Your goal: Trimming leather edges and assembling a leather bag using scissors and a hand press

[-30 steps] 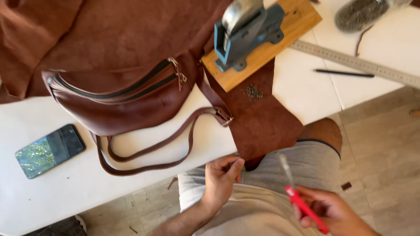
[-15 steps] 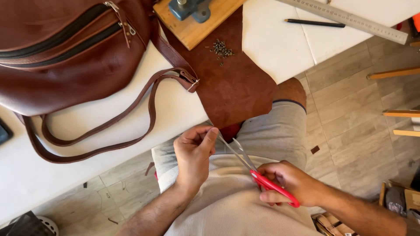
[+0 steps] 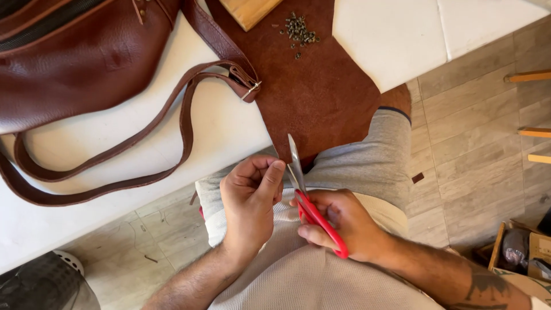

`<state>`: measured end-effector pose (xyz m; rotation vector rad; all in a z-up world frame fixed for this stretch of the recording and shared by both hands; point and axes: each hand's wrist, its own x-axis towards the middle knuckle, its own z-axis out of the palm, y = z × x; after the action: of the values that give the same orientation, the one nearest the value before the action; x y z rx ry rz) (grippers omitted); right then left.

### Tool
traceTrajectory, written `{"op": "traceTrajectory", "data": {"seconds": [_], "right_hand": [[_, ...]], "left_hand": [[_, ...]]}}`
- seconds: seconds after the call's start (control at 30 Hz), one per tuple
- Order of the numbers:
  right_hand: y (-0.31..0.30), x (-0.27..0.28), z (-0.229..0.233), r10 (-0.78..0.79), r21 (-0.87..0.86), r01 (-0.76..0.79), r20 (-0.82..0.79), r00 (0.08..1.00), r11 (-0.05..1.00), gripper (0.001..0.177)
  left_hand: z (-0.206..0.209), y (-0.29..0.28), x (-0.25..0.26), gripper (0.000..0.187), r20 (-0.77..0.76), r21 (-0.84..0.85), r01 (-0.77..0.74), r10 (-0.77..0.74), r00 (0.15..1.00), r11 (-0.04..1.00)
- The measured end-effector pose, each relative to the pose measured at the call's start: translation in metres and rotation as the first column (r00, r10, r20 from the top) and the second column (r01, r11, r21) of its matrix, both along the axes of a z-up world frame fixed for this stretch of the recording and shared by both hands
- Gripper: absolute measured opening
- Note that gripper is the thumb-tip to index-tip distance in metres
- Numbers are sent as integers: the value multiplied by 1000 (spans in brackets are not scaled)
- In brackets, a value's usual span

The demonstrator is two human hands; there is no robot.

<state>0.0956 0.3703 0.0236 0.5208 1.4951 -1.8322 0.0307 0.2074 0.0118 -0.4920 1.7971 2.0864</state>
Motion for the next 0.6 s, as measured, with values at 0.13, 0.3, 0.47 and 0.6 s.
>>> {"op": "traceTrajectory", "data": {"seconds": [0.13,0.3,0.47,0.6], "right_hand": [[-7,-6,-6,98,175,-73,-143,985,982,26],[-15,-7,-10,122,311,-38,-256,959,950,27],[-16,-7,-12,127,319,-47,-235,964,946,26],[-16,-10,-10,173,376,-74,-236,956,924,23]], "left_hand": [[1,-1,-1,14,12,-26,-6,6,1000,1000],[1,-4,-1,14,-4,-160,46,-48,999,986],[-2,-1,0,14,39,-135,41,-36,999,990],[-7,-1,1,15,39,-133,54,-50,998,990]]}}
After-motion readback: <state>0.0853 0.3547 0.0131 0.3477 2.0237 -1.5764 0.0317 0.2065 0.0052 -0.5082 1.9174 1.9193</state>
